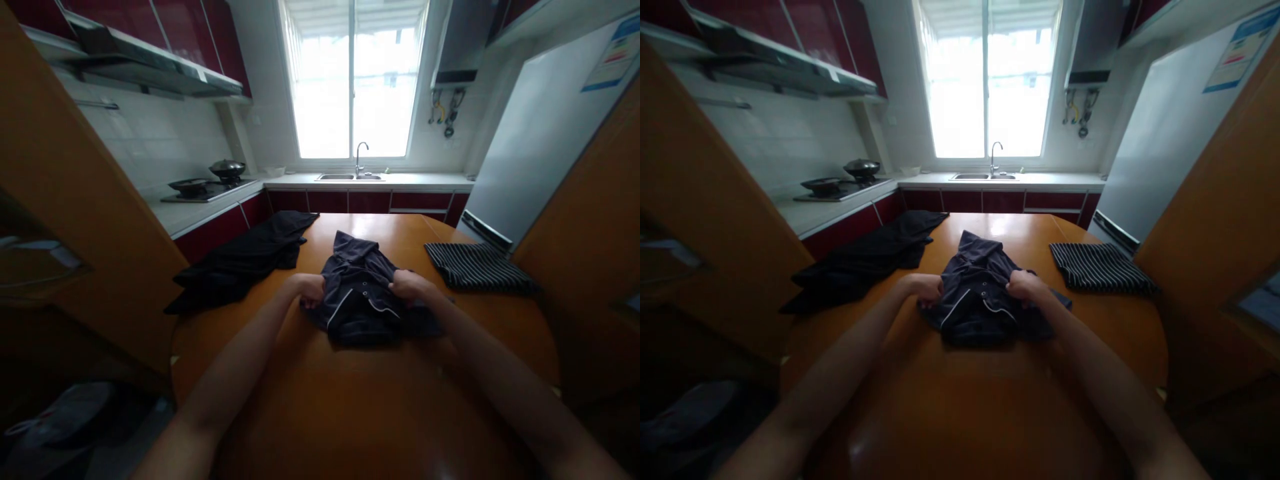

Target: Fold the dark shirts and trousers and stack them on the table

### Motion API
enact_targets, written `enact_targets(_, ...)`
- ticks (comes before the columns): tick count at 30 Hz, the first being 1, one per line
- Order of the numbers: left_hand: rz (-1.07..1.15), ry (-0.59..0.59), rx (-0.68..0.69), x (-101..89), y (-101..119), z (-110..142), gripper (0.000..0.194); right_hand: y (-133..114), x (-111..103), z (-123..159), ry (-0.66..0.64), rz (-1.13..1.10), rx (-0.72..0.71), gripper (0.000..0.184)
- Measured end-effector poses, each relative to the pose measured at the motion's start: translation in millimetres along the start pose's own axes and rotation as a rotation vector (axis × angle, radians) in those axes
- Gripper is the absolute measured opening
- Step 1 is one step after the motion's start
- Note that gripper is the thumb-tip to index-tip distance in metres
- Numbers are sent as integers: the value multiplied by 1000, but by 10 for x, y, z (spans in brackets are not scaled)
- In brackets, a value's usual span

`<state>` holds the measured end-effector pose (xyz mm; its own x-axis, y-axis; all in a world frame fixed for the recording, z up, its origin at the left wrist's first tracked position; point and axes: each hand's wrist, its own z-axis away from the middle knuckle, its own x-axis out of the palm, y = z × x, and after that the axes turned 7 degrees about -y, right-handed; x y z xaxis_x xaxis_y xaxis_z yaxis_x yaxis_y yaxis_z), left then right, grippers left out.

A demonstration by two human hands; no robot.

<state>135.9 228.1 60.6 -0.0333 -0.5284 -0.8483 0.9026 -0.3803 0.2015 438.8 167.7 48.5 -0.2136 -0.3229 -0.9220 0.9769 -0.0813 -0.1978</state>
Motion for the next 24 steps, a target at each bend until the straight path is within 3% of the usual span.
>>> enact_targets(2, 46, -108, 49, -104, -16, 33, 10, 16, -72, 6, -168, -123, -71, 30)
enact_targets(3, 77, -79, 95, -146, -18, 27, 16, 18, -102, -9, -173, -181, -100, 31)
enact_targets(6, 151, 293, 200, -174, 7, -90, 22, -5, -143, -123, 108, -247, -109, 29)
enact_targets(8, 158, 529, 184, -91, 49, -222, 23, -21, -117, -233, 254, -233, -90, 30)
enact_targets(10, 161, 599, 163, 40, 99, -352, 28, -11, -51, -344, 334, -219, -70, 39)
enact_targets(13, 160, 638, 165, 210, 166, -473, 36, 56, 66, -467, 363, -216, -39, 48)
enact_targets(16, 129, 615, 150, 248, 204, -479, 43, 131, 108, -518, 366, -228, -34, 44)
enact_targets(20, 60, 489, 99, 137, 188, -365, 38, 183, -34, -474, 385, -239, -80, 35)
enact_targets(24, -13, 409, -76, -47, 94, -190, 27, 292, -288, -360, 491, -275, -61, 34)
